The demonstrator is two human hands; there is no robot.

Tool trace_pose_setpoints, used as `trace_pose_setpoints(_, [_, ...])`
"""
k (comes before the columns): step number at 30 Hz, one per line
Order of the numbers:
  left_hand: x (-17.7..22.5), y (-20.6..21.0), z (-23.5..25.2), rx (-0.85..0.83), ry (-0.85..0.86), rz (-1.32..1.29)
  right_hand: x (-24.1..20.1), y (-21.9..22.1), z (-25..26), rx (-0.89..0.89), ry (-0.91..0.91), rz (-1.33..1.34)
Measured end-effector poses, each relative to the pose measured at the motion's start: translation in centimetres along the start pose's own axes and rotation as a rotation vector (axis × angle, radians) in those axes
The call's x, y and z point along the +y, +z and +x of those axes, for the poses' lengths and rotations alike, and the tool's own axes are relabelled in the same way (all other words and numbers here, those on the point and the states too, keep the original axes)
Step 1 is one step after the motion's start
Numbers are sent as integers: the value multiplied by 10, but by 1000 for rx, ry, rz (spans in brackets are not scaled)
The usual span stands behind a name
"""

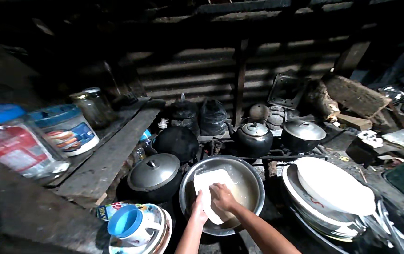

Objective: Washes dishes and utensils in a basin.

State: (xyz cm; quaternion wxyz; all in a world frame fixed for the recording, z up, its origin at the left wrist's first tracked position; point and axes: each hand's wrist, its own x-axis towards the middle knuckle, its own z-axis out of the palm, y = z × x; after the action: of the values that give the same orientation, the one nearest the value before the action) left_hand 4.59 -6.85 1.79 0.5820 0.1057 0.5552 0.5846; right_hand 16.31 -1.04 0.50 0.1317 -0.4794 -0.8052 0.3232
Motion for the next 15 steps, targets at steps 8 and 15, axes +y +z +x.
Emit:
trace_pose_setpoints(8, [0, 0, -3, 15, -2, 39, 4, -6, 3, -3, 91, -2])
trace_pose_setpoints(15, [0, -4, 2, 46, 5, 33, -6, -1, 2, -64, 16, -30])
